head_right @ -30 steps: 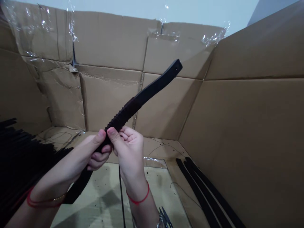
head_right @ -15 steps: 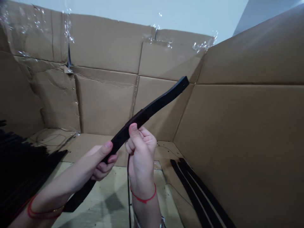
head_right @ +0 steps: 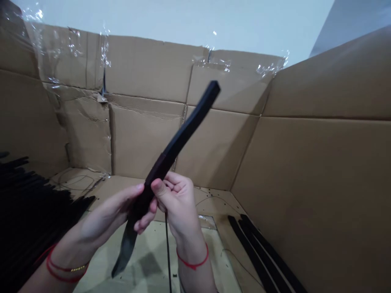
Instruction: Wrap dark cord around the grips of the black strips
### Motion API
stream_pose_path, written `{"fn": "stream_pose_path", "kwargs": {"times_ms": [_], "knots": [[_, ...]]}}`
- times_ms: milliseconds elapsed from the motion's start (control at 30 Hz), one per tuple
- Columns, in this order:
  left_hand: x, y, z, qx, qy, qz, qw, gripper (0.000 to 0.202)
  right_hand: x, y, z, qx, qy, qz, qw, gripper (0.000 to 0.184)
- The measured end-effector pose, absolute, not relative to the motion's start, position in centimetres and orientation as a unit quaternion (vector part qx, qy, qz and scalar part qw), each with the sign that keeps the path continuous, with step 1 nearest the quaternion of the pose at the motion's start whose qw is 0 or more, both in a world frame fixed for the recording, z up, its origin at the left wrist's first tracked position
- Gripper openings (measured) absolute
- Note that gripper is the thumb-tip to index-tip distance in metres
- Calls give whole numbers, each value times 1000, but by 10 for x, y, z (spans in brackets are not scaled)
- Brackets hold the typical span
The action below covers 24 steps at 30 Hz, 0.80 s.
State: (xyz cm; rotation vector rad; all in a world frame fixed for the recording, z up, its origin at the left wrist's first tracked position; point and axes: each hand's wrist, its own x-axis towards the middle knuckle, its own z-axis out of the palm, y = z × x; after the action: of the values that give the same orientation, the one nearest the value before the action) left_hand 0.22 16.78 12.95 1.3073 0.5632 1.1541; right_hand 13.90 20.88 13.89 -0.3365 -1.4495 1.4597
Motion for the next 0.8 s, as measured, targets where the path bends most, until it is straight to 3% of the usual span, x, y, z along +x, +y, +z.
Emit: {"fn": "stream_pose_path", "kwargs": {"times_ms": [167, 400, 600, 800], "knots": [[5, 168, 127, 488, 244, 552, 631, 34, 132, 210, 139, -150, -626, 561, 520, 33], [8, 171, 125, 494, 246, 533, 641, 49, 130, 205, 140, -154, -607, 548, 555, 28], [7, 172, 128, 555, 293, 536, 565, 46, 127, 201, 142, -198, -541, 469, 669, 32], [-10, 180, 124, 504, 263, 408, 715, 52, 136, 209, 144, -144, -624, 589, 493, 35]]}}
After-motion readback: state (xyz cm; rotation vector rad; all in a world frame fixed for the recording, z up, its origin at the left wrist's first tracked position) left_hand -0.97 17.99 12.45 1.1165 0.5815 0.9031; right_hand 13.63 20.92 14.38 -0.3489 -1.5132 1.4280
